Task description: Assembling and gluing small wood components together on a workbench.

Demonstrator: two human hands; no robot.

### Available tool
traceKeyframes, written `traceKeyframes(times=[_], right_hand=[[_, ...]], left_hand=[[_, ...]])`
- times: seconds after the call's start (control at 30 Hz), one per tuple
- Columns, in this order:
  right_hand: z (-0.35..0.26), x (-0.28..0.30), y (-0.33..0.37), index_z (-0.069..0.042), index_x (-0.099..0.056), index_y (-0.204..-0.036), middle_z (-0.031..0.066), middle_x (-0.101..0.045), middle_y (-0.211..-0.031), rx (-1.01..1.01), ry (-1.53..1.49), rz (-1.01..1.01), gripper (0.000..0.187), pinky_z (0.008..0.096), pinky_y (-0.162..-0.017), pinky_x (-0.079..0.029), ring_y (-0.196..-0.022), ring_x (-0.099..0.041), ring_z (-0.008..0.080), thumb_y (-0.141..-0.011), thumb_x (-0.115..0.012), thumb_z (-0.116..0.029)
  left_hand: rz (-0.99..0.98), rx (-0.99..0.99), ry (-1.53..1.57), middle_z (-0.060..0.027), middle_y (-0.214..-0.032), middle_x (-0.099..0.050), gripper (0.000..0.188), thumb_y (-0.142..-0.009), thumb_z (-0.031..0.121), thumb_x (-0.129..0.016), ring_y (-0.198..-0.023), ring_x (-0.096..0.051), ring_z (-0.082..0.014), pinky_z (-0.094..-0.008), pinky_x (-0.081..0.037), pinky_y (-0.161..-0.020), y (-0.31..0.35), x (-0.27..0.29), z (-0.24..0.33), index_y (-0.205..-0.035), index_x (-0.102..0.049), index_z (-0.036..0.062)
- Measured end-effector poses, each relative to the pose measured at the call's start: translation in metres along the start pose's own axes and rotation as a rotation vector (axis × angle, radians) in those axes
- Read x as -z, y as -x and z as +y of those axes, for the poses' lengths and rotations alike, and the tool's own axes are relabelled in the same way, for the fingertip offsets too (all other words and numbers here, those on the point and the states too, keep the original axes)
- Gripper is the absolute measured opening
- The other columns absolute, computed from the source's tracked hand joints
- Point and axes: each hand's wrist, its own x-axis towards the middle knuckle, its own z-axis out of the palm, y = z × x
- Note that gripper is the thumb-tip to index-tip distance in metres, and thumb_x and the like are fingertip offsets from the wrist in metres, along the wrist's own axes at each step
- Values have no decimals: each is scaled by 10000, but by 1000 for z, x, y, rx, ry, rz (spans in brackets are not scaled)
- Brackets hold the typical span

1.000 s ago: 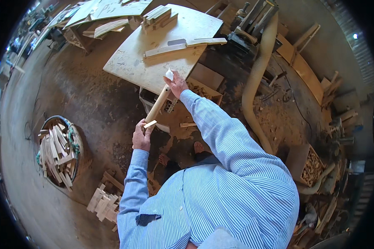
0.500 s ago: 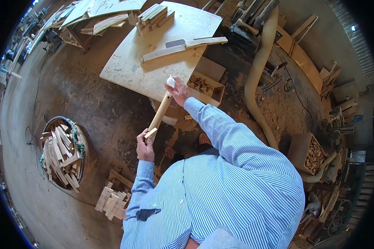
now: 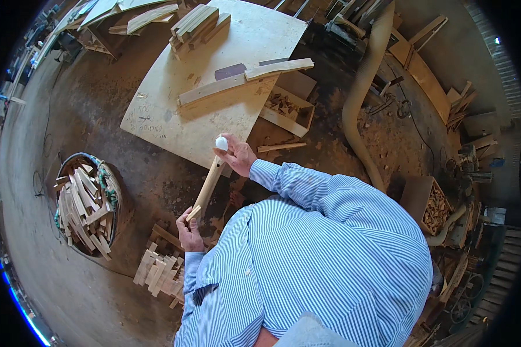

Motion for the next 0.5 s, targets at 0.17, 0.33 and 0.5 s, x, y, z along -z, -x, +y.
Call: traceKeyframes(times=[0.17, 0.33, 0.5], right_hand=[[-6, 9, 1, -53, -488, -1430, 87, -712, -1223, -33, 126, -88, 437, 330, -1058, -541, -1197, -676, 149, -1086, -699, -221], [2, 13, -10, -50, -526, -1405, 142, -753, -1200, -99, -117, -53, 449, 345, -1051, -546, -1225, -700, 202, -1062, -727, -259], [24, 7, -8, -83, -593, -1364, 42, -730, -1120, 7, -125, -14, 372, 338, -978, -577, -1077, -688, 134, -1026, -743, -123]], left_hand=[[-68, 82, 119, -172, -1476, -619, 478, -1108, 422, -609, -1271, -617, -228, -356, -492, -1103, 5, 7, 0, -1328, -511, 9], [-39, 66, 127, -186, -1426, -635, 389, -1116, 327, -622, -1272, -630, -250, -385, -464, -1154, -10, 15, 13, -1319, -525, 10], [90, 124, 358, -68, -1230, -665, 283, -1064, 153, -707, -1036, -669, -153, -303, -585, -847, -41, 13, 30, -1307, -611, 43]])
